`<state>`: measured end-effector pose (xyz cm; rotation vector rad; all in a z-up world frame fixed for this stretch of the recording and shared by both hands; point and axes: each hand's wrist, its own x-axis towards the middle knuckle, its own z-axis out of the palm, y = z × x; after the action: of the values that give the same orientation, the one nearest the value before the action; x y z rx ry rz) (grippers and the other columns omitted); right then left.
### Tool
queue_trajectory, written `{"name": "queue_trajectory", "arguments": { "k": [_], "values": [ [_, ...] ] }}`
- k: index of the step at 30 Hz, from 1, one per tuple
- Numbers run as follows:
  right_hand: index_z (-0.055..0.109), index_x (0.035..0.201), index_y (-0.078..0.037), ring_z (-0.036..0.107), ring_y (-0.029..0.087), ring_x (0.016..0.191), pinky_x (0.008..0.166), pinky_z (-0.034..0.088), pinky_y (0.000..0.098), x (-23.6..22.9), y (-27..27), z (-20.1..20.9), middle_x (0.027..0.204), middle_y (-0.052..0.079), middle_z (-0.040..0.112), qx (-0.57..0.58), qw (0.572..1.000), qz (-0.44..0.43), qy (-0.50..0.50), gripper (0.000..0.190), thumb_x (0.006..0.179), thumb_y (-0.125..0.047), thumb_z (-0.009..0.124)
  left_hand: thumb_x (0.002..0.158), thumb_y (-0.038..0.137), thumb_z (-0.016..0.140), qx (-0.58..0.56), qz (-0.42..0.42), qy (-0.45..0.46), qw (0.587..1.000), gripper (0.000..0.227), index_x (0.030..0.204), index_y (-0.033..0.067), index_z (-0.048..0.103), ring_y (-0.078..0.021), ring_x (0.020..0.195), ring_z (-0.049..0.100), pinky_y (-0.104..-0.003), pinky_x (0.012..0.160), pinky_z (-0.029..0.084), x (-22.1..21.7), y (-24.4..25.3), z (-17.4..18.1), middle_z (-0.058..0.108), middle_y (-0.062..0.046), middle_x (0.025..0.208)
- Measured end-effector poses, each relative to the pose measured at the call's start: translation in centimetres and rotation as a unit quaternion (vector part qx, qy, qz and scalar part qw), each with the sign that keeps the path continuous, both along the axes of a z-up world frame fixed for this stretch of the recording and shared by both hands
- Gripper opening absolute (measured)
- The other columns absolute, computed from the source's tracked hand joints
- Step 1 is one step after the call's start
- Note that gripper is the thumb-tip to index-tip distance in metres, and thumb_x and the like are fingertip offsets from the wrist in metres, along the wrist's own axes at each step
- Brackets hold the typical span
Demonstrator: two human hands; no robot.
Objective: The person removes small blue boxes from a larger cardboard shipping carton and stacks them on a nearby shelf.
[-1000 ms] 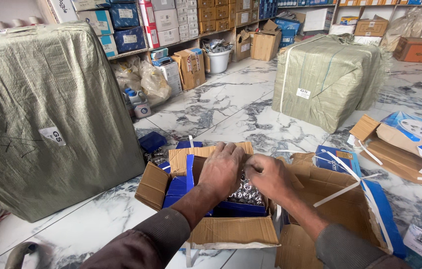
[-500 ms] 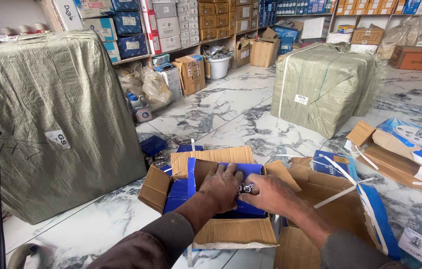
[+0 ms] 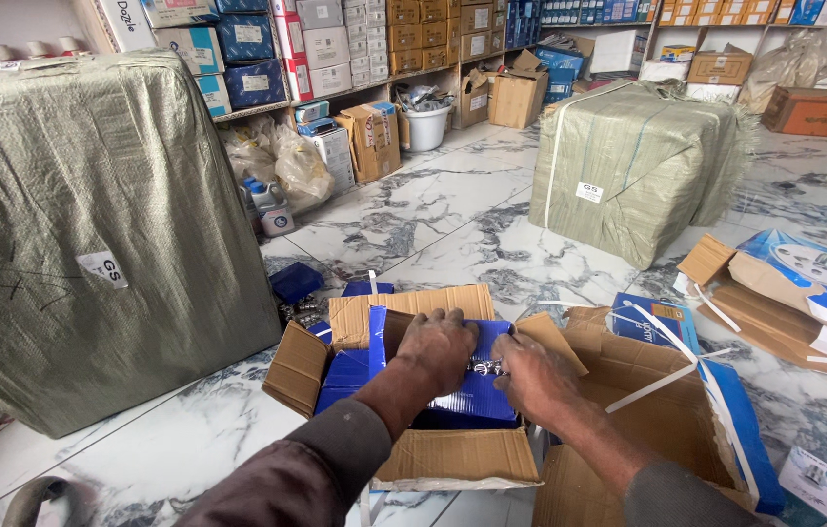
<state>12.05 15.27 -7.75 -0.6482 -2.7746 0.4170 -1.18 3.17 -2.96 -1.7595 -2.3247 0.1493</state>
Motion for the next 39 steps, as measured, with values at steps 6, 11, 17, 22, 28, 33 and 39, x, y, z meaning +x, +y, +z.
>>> {"name": "queue_trajectory", "arguments": {
  "k": [6, 11, 17, 22, 28, 33, 39],
  "values": [
    [0.067, 0.111, -0.024, 0.075, 0.023, 0.097, 0.08, 0.058, 0.0391, 1.0, -0.3, 2.3, 0.093, -0.001, 0.075, -0.103, 0.994, -0.029, 0.007, 0.039, 0.076, -0.032, 0.083, 0.08, 0.036, 0.065, -0.015, 0.091, -0.034, 0.995, 0.046, 0.122, 0.0186, 0.067, -0.0349, 0.116, 0.062, -0.05, 0.099, 0.043, -2.3, 1.0, 5.1, 0.069, -0.011, 0.115],
    [0.07, 0.108, -0.023, 0.075, 0.027, 0.099, 0.083, 0.057, 0.0424, 1.3, -1.4, 3.8, 0.092, 0.0, 0.078, -0.125, 0.992, -0.032, 0.015, 0.032, 0.078, -0.031, 0.079, 0.075, 0.039, 0.063, -0.015, 0.172, -0.066, 0.983, 0.047, 0.114, 0.0144, 0.073, -0.0362, 0.109, 0.066, -0.052, 0.091, 0.045, -5.5, -0.1, 5.6, 0.072, -0.013, 0.108],
    [0.072, 0.111, -0.021, 0.076, 0.027, 0.1, 0.083, 0.057, 0.0438, 0.5, -2.5, 4.3, 0.097, 0.003, 0.081, -0.142, 0.989, -0.027, 0.034, 0.035, 0.078, -0.031, 0.079, 0.076, 0.031, 0.062, -0.031, 0.201, -0.101, 0.974, 0.045, 0.114, 0.0095, 0.075, -0.0339, 0.105, 0.071, -0.046, 0.083, 0.055, -4.1, -2.0, 6.3, 0.075, -0.013, 0.105],
    [0.074, 0.111, -0.021, 0.078, 0.025, 0.095, 0.078, 0.06, 0.0398, -1.2, -2.9, 4.0, 0.098, 0.006, 0.082, -0.182, 0.981, -0.007, 0.073, 0.036, 0.077, -0.029, 0.08, 0.071, 0.03, 0.064, -0.025, 0.2, -0.104, 0.974, 0.044, 0.108, 0.0105, 0.076, -0.0336, 0.098, 0.073, -0.046, 0.079, 0.058, -4.0, -1.4, 6.1, 0.076, -0.012, 0.097],
    [0.077, 0.107, -0.01, 0.076, 0.021, 0.081, 0.067, 0.059, 0.035, -2.1, -5.7, 6.6, 0.092, 0.012, 0.082, -0.303, 0.942, 0.013, 0.143, 0.031, 0.078, -0.022, 0.08, 0.077, 0.033, 0.065, 0.027, 0.16, -0.148, 0.975, 0.04, 0.105, 0.0064, 0.077, -0.0356, 0.099, 0.074, -0.047, 0.079, 0.061, -0.2, -3.0, 10.0, 0.076, -0.015, 0.096],
    [0.076, 0.104, -0.004, 0.068, 0.024, 0.079, 0.062, 0.059, 0.0334, -1.6, -5.2, 6.6, 0.09, 0.017, 0.074, -0.385, 0.905, 0.026, 0.178, 0.025, 0.086, 0.0, 0.059, 0.082, 0.035, 0.061, 0.053, 0.148, -0.257, 0.953, 0.045, 0.108, 0.0014, 0.075, -0.0405, 0.104, 0.072, -0.05, 0.082, 0.06, 2.1, -4.6, 12.3, 0.075, -0.021, 0.102],
    [0.075, 0.092, -0.002, 0.071, 0.025, 0.076, 0.056, 0.059, 0.0324, -1.7, -0.3, 2.5, 0.082, 0.017, 0.073, -0.406, 0.894, -0.008, 0.191, 0.026, 0.086, 0.005, 0.05, 0.078, 0.032, 0.06, 0.05, 0.134, -0.313, 0.939, 0.046, 0.113, 0.0073, 0.075, -0.041, 0.108, 0.071, -0.051, 0.09, 0.058, 2.7, -4.7, 11.7, 0.074, -0.02, 0.107]
  ]
}}
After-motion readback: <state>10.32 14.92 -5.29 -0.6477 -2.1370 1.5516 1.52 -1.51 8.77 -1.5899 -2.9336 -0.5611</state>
